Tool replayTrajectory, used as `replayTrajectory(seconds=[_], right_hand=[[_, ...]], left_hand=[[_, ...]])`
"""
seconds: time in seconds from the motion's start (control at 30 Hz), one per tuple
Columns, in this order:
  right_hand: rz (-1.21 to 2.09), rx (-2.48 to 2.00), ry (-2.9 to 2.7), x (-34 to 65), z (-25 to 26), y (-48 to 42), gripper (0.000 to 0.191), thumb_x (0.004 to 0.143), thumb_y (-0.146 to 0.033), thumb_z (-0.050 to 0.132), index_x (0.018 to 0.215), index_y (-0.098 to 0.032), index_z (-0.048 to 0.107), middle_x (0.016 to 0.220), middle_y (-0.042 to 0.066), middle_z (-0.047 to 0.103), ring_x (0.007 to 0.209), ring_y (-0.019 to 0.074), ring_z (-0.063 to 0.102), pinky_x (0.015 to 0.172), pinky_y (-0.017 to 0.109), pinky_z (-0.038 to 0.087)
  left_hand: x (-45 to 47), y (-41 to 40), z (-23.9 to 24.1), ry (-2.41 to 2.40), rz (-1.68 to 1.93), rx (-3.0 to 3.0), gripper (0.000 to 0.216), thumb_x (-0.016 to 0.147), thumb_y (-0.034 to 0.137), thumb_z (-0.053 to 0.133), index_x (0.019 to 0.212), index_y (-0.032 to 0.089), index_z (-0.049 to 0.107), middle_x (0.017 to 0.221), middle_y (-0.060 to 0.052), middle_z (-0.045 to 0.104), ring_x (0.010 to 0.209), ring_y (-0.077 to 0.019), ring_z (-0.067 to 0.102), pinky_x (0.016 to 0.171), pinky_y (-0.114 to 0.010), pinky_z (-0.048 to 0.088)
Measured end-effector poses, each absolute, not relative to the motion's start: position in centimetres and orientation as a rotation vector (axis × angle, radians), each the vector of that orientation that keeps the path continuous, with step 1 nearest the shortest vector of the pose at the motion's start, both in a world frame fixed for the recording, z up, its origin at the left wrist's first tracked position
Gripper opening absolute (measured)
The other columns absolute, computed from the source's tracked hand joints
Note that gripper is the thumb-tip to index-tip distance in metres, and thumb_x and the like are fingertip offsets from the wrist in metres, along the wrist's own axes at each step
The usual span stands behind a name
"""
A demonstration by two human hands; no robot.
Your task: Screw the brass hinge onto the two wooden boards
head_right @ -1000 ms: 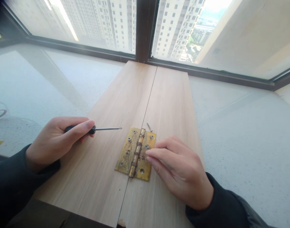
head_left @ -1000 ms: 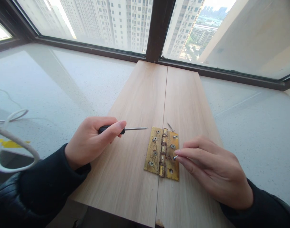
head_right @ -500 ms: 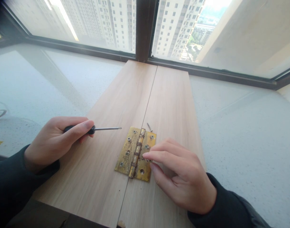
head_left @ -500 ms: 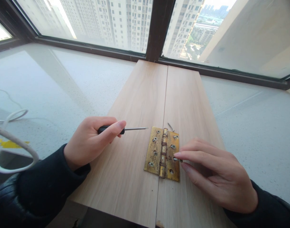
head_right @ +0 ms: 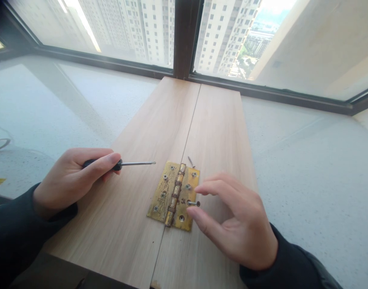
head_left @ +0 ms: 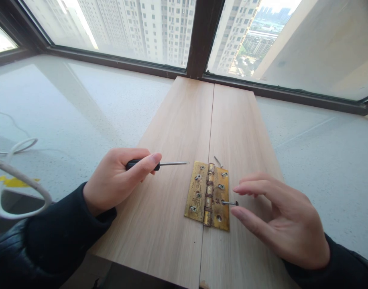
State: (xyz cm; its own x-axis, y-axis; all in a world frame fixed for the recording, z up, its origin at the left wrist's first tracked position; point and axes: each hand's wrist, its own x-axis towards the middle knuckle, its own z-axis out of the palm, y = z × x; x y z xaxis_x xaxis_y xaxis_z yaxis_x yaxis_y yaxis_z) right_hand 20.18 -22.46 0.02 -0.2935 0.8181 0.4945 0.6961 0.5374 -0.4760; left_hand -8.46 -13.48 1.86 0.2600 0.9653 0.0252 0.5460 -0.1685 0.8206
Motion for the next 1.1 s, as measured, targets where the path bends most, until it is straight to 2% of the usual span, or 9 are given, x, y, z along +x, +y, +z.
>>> replayTrajectory(seconds=[0.07,0.3,0.67,0.9,1.1], right_hand=[[0.202,-1.252,-2.033,20.12,0.01,-22.64,0.004,0.095,-0.020,0.065,0.093,-0.018,0.062,0.087,0.002,0.065,0.080,0.0118,0.061,0.066,0.024,0.053],[0.242,-1.183,-2.135,19.81,-0.23,-22.44,0.016,0.099,-0.011,0.061,0.086,-0.019,0.057,0.077,0.002,0.058,0.069,0.0131,0.052,0.058,0.029,0.046],[0.295,-1.104,-2.180,19.77,-0.40,-22.46,0.008,0.099,-0.008,0.062,0.098,-0.015,0.061,0.088,0.004,0.062,0.080,0.0129,0.057,0.068,0.025,0.052],[0.369,-1.060,-2.190,19.76,-0.40,-22.50,0.020,0.099,-0.002,0.054,0.111,-0.015,0.063,0.097,0.004,0.066,0.088,0.0123,0.058,0.076,0.024,0.053],[0.402,-1.067,-2.151,19.81,-0.82,-22.82,0.030,0.097,-0.003,0.053,0.121,-0.015,0.064,0.104,0.007,0.065,0.093,0.0149,0.059,0.079,0.030,0.053]], left_hand=[[-8.48,-13.46,1.88,1.373,0.751,1.829,0.046,0.091,0.050,0.053,0.058,0.019,0.061,0.052,0.004,0.046,0.052,-0.0092,0.040,0.054,-0.026,0.032],[-8.57,-13.32,1.84,1.380,0.739,1.843,0.047,0.091,0.051,0.053,0.057,0.019,0.061,0.052,0.004,0.046,0.051,-0.0098,0.040,0.052,-0.025,0.032],[-8.52,-13.33,1.78,1.384,0.744,1.843,0.047,0.090,0.051,0.053,0.057,0.020,0.061,0.052,0.003,0.047,0.051,-0.0107,0.041,0.053,-0.026,0.034],[-8.51,-13.39,1.77,1.385,0.743,1.833,0.047,0.091,0.051,0.053,0.057,0.019,0.061,0.052,0.004,0.046,0.051,-0.0100,0.040,0.053,-0.026,0.033],[-8.54,-13.34,1.84,1.382,0.736,1.841,0.047,0.090,0.052,0.053,0.057,0.020,0.061,0.052,0.003,0.047,0.051,-0.0109,0.040,0.052,-0.026,0.033]])
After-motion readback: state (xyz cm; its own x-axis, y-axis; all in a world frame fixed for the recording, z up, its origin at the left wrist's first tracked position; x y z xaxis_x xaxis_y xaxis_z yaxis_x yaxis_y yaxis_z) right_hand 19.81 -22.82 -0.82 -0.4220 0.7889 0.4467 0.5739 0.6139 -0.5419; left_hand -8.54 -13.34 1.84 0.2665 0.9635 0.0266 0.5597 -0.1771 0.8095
